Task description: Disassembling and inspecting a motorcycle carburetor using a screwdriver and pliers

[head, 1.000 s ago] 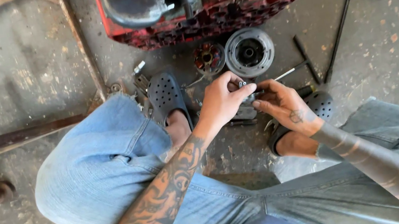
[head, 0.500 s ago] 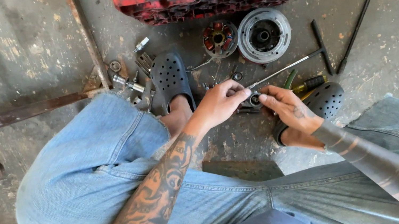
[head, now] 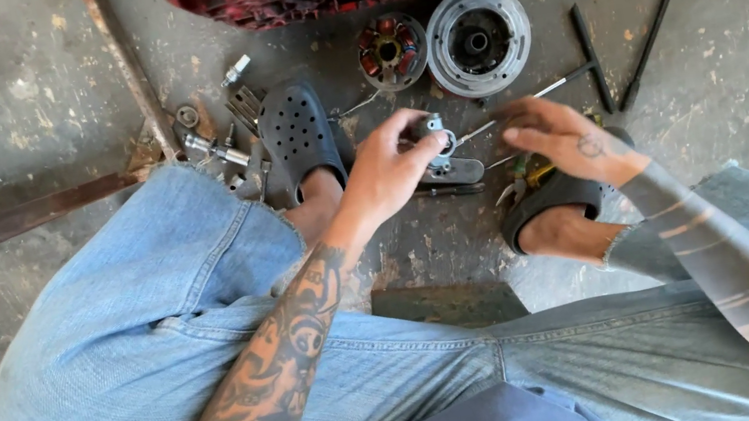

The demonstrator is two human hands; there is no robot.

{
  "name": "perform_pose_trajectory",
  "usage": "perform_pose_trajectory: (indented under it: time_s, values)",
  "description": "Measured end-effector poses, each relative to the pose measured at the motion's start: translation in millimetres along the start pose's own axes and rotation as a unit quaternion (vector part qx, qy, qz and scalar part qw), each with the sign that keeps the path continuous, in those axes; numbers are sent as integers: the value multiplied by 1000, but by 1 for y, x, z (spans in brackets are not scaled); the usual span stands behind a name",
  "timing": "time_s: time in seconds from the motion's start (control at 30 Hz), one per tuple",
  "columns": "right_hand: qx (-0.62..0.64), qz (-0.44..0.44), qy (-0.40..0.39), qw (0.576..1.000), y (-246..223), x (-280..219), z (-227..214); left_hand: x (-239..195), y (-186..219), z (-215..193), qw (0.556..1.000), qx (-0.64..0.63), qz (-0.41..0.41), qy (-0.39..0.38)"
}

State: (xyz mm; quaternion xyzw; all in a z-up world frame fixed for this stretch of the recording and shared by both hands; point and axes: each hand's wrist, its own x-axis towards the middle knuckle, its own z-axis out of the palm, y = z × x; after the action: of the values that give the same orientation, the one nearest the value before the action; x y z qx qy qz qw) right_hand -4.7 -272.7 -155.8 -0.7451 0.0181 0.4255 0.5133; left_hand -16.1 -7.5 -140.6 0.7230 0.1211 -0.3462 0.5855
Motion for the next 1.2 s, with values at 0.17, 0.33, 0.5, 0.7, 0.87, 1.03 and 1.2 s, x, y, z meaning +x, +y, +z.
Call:
perform_pose_trajectory:
  time_s: [0.17,0.33,0.5,0.7,0.87,1.03,1.2]
  values:
    - [16,-118,17,993,38,-5,22,12,-31,21,995,30,-89,-18]
    - [-141,-107,-27,984,33,-29,89,-10,-44,53,981,82,-146,-97]
    - [-158,-103,-16,982,108,0,92,-4,-80,39,972,-14,-173,-156]
    - [-361,-145,40,920,190,67,35,21,-145,-7,857,513,57,-20]
    - [-496,-161,35,852,171,92,16,19,-128,-32,877,473,-35,-76]
    - [-631,-226,96,736,157,128,25,19,-124,-36,896,441,-23,-51]
    - [-638,-272,122,710,144,128,31,15,-115,-35,900,434,-18,-36]
